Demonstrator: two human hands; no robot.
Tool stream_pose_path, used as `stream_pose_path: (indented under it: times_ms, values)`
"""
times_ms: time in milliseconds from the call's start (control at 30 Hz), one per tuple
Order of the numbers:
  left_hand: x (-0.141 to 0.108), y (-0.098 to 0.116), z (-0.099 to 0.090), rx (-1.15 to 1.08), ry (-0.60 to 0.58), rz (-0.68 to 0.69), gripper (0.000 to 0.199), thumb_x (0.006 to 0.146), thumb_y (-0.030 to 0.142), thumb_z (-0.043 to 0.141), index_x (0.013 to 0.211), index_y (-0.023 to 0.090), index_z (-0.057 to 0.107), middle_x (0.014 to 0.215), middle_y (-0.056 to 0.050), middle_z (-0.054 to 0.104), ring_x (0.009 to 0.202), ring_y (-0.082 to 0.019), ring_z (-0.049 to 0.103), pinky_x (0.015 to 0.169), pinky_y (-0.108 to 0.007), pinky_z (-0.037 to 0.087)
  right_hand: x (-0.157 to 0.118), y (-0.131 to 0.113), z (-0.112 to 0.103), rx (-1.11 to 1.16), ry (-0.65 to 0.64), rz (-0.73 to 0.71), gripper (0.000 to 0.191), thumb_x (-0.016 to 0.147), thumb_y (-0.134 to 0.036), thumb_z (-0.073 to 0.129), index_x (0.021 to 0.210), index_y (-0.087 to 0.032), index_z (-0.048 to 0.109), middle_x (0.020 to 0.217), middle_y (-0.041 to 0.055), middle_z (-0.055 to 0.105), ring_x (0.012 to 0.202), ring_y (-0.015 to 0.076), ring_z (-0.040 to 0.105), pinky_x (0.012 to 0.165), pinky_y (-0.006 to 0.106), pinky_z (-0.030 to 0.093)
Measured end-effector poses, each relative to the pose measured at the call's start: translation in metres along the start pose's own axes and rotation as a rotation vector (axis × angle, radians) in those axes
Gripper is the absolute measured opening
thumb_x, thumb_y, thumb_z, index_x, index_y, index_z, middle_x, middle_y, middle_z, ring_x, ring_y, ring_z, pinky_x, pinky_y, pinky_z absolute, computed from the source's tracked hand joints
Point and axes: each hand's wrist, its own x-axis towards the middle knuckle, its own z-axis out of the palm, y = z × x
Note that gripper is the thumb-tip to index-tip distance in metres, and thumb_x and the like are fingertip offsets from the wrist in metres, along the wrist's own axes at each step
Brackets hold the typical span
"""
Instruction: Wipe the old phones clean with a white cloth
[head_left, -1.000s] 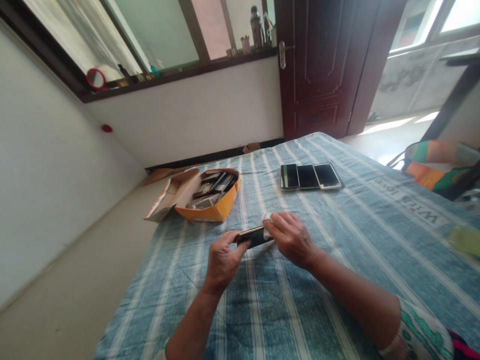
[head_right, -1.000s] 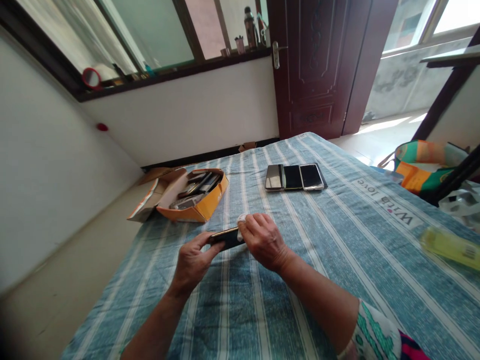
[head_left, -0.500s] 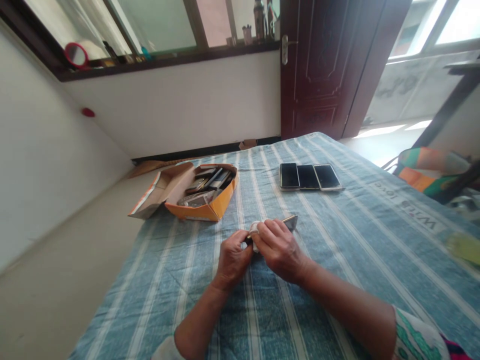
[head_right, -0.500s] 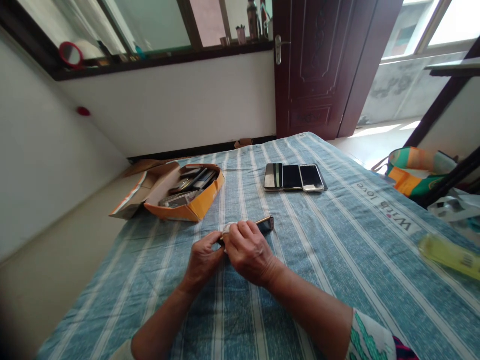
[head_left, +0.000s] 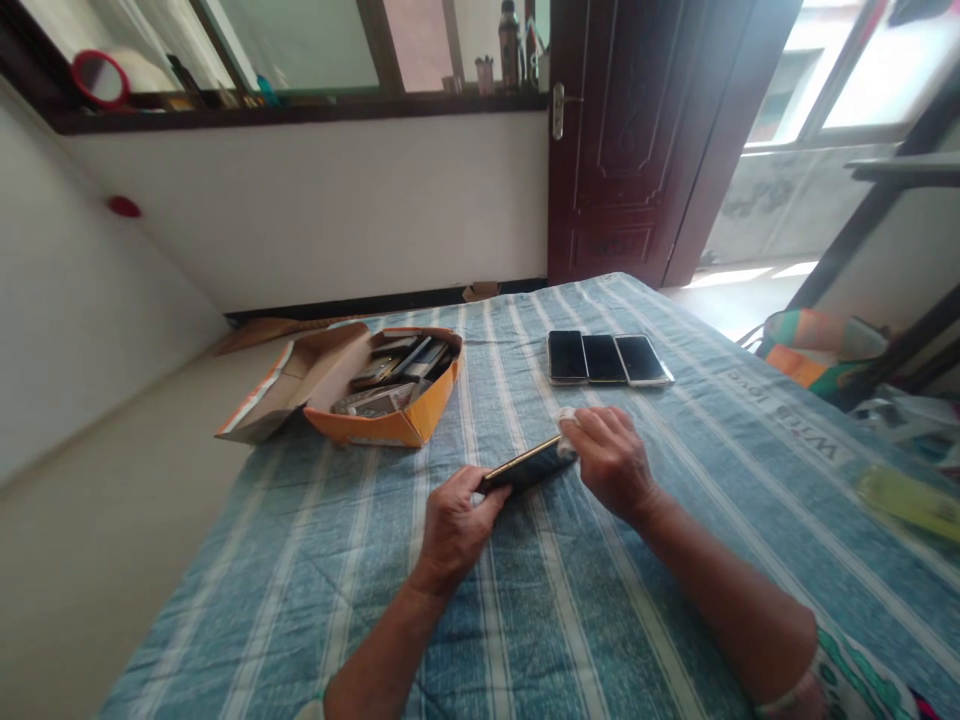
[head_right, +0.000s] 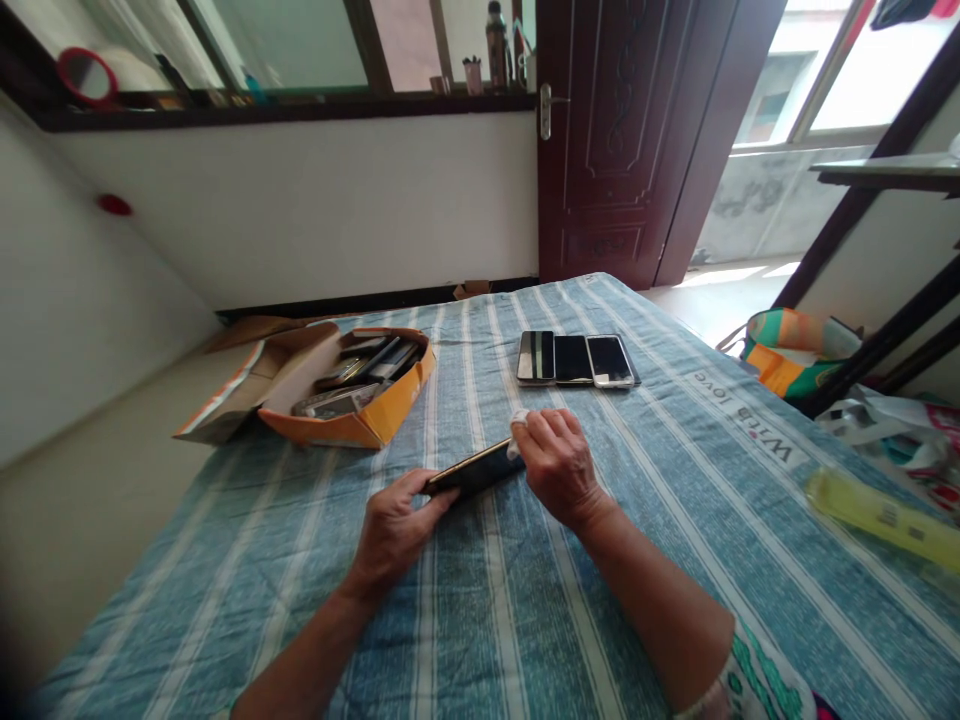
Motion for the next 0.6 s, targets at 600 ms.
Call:
stream_pose_path:
  times_ms: [600]
  values:
    - [-0.004, 0.005, 0.001, 0.095, -0.008, 0.063, 0.005, 0.08, 0.022, 0.06, 0.076, 0.019, 0.063, 0.073, -0.001, 0.064, 0.069, -0.015, 0.061, 0.066, -0.025, 0.047, 0.004, -0.032, -0.004, 0.137, -0.021, -0.1, 0.024, 0.095, -0.013, 0.042, 0.099, -0.014, 0.065, 0.088, 0.0076, 0.065, 0.085, 0.0197, 0.055, 0.079, 0.035, 0.042]
